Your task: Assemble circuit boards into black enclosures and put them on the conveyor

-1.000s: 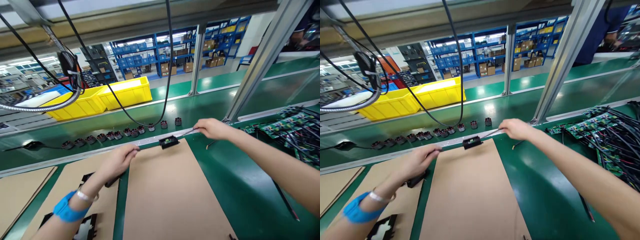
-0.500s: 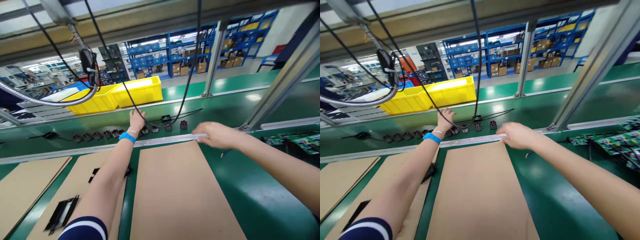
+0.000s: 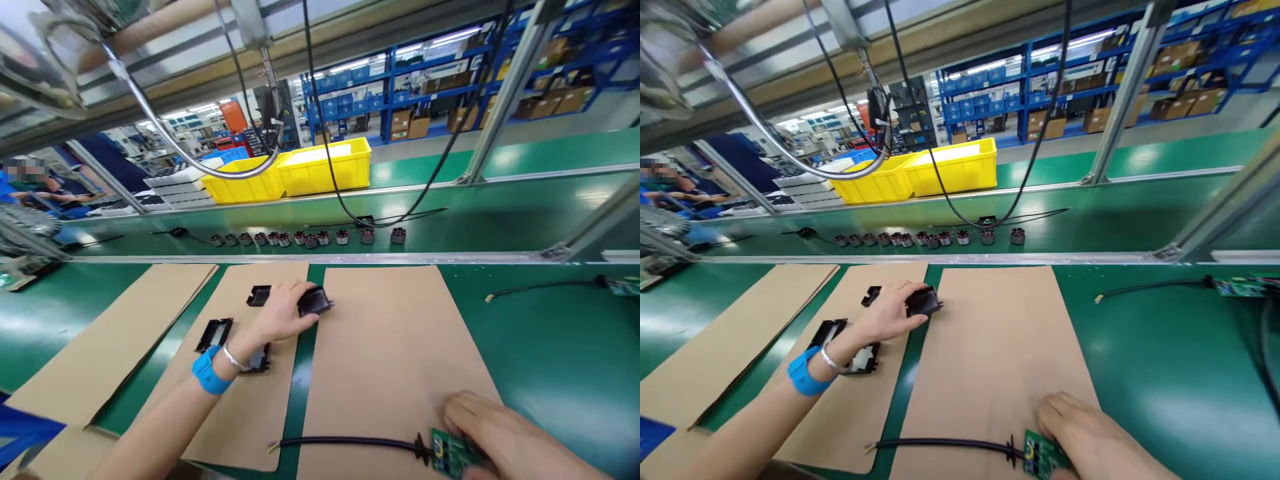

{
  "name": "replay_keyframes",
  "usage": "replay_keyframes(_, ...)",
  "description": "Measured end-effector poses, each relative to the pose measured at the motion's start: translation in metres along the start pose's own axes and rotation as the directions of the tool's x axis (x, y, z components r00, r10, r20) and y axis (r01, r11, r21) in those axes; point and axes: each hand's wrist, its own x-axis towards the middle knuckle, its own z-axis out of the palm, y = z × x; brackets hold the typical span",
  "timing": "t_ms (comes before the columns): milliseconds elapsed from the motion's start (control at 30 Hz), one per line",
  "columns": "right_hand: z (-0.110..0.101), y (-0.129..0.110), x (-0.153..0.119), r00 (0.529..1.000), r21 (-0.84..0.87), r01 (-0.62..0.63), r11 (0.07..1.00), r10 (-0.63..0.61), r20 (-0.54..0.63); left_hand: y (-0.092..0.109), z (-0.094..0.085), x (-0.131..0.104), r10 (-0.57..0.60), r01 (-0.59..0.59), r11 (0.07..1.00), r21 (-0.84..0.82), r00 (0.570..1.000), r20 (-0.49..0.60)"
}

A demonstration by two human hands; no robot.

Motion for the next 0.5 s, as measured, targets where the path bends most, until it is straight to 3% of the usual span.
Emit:
replay_keyframes(133,-0.012,-0.016,-0.002,0.998,0.022,-0.058,0.998,0.057,0.010,0.079,0.031,-0.005,0.284,-0.270,0.945,-0.184,0.957,0.053)
replay_keyframes(233,-0.014,-0.021,-0.008,0.999,0.016,-0.040,0.999,0.040,-0.002,0.114,0.041,-0.012,0.390,-0.362,0.874,-0.325,0.920,0.023)
replay_keyframes(300,-0.015,-0.024,-0.011,0.997,-0.036,0.011,0.999,-0.013,-0.073,0.124,0.035,-0.016,0.357,-0.307,0.825,-0.475,0.934,0.016)
replay_keyframes(367,-0.014,-0.029,-0.012,0.974,-0.151,0.078,0.986,-0.108,-0.199,0.129,0.025,-0.020,0.326,-0.152,0.719,-0.678,0.936,0.136)
replay_keyframes(433,-0.015,-0.033,-0.009,0.934,-0.240,0.120,0.963,-0.192,-0.303,0.132,0.015,-0.023,0.353,0.032,0.579,-0.815,0.891,0.286)
replay_keyframes(500,-0.016,-0.037,-0.003,0.913,-0.180,0.152,0.972,-0.208,-0.351,0.136,0.010,-0.026,0.373,0.105,0.495,-0.863,0.871,0.319)
